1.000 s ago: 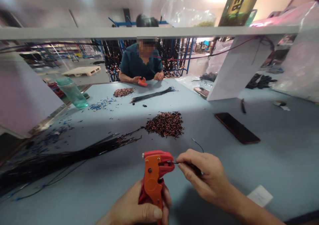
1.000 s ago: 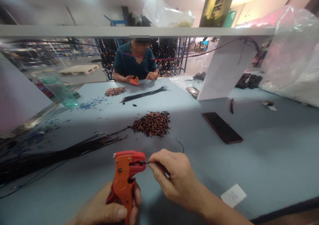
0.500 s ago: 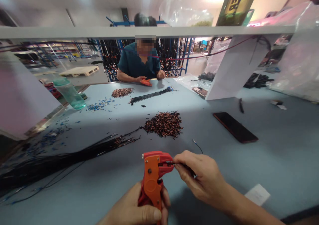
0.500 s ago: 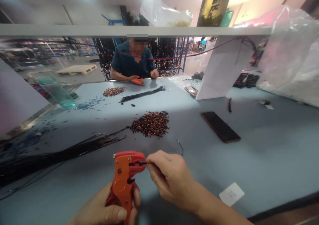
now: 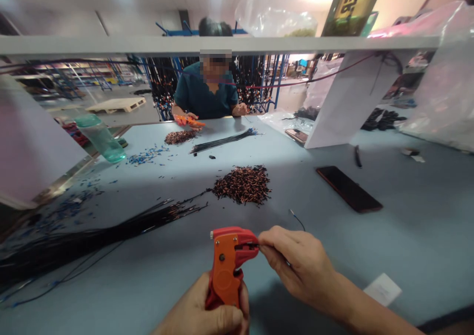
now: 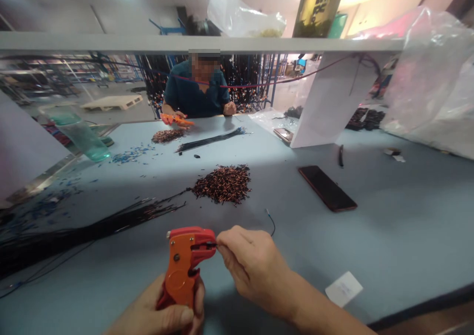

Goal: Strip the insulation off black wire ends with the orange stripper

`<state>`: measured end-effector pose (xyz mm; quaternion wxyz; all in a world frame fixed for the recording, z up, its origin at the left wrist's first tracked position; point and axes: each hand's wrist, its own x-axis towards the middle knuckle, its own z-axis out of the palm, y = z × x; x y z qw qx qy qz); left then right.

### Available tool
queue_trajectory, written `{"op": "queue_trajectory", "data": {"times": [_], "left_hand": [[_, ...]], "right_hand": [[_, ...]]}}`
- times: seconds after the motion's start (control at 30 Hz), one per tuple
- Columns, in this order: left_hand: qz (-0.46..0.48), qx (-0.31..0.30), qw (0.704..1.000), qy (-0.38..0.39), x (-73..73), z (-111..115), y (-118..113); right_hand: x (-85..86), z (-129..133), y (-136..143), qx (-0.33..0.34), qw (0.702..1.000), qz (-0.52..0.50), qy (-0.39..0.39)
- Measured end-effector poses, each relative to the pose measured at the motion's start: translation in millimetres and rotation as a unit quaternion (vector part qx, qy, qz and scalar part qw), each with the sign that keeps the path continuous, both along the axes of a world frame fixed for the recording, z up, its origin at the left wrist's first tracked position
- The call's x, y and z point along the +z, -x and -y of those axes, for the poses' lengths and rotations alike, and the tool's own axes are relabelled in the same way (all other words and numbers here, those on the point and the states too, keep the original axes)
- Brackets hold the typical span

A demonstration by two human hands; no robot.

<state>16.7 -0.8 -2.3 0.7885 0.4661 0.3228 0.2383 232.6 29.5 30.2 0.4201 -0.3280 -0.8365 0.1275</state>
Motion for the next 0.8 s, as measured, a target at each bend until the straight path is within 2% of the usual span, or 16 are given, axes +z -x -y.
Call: {"op": "queue_trajectory", "data": {"times": [0.23, 0.8], "left_hand": [[-0.015, 0.046, 0.998, 0.036, -2.2, 6.6, 1.6], [-0.013, 0.073, 0.996, 0.044, 4.0, 10.4, -2.7]], "right_hand": [[-6.6, -2.6, -0.9, -0.013, 1.000, 0.013, -0.009], [-2.7, -1.6, -1.3, -0.026, 0.999, -0.008, 0.033]]}}
